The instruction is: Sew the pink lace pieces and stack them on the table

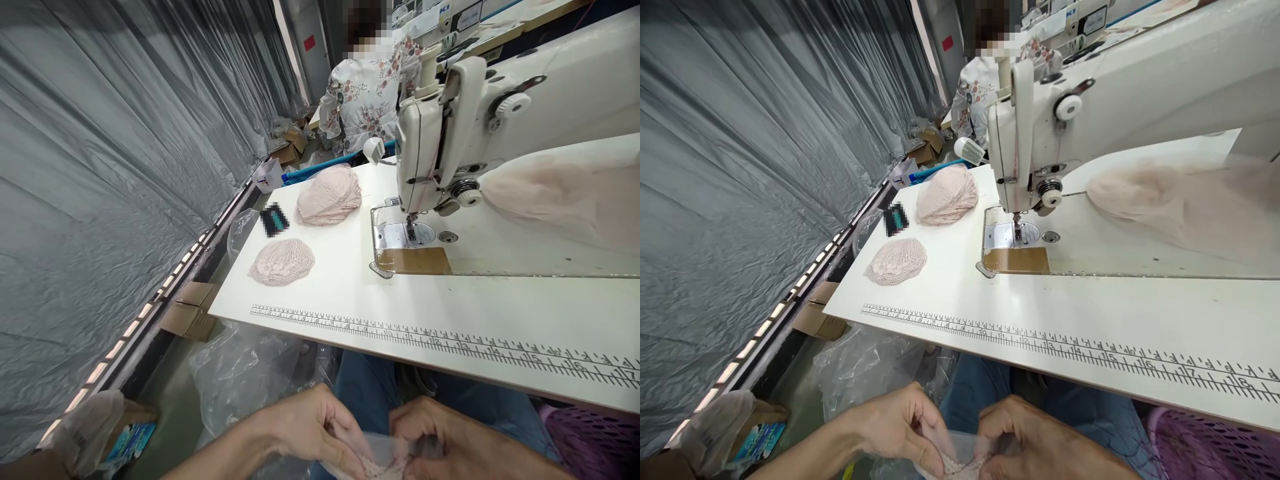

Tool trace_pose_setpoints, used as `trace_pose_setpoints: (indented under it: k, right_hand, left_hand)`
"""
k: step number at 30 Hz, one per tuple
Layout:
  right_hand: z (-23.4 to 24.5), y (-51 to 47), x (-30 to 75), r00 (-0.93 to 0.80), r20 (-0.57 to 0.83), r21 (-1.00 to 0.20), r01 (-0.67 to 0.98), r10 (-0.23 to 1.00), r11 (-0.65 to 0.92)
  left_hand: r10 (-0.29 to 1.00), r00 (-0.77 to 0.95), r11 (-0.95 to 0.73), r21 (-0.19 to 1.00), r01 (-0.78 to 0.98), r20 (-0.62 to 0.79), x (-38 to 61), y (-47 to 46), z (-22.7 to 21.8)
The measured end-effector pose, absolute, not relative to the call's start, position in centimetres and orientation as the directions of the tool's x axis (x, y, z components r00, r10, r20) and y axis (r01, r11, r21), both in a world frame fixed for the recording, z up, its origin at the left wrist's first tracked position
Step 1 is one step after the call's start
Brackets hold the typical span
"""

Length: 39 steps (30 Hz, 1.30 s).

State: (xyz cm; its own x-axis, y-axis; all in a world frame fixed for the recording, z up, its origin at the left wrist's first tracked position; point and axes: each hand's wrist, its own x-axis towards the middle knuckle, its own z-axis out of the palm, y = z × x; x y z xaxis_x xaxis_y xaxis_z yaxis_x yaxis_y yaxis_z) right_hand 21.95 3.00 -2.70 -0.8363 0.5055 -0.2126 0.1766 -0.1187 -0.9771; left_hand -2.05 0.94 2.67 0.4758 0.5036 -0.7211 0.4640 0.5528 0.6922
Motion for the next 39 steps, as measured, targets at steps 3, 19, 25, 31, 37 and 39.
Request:
trace_pose_setpoints:
  k: [3,19,25,31,37,39]
  right_hand:
    - [-2.3,3.1,21.1,-0.845,-0.167,-0.986,0.139,0.509,-0.092]
    - [-2.4,3.2,20.5,-0.839,-0.130,-0.990,0.078,0.528,-0.119]
    - [-2.7,3.5,20.9,-0.836,-0.136,-0.986,0.062,0.532,-0.155]
    - [-3.2,3.1,21.0,-0.836,-0.173,-0.978,0.085,0.521,-0.189]
    - [-2.4,3.0,20.8,-0.809,-0.210,-0.974,0.122,0.549,-0.191]
    - [-2.2,3.1,21.0,-0.819,-0.208,-0.974,0.123,0.534,-0.191]
  left_hand:
    - [0.527,0.469,0.534,0.706,0.466,-0.709,-1.9,0.9,2.7]
    - [0.601,0.387,0.551,0.714,0.433,-0.699,-1.4,1.0,3.0]
    - [0.579,0.398,0.591,0.703,0.396,-0.711,-1.8,0.9,3.2]
    - [0.595,0.382,0.603,0.707,0.369,-0.707,-1.9,0.7,3.2]
    - [0.570,0.394,0.618,0.692,0.372,-0.721,-1.9,0.6,3.6]
    - [0.577,0.412,0.594,0.709,0.381,-0.705,-2.0,0.4,3.7]
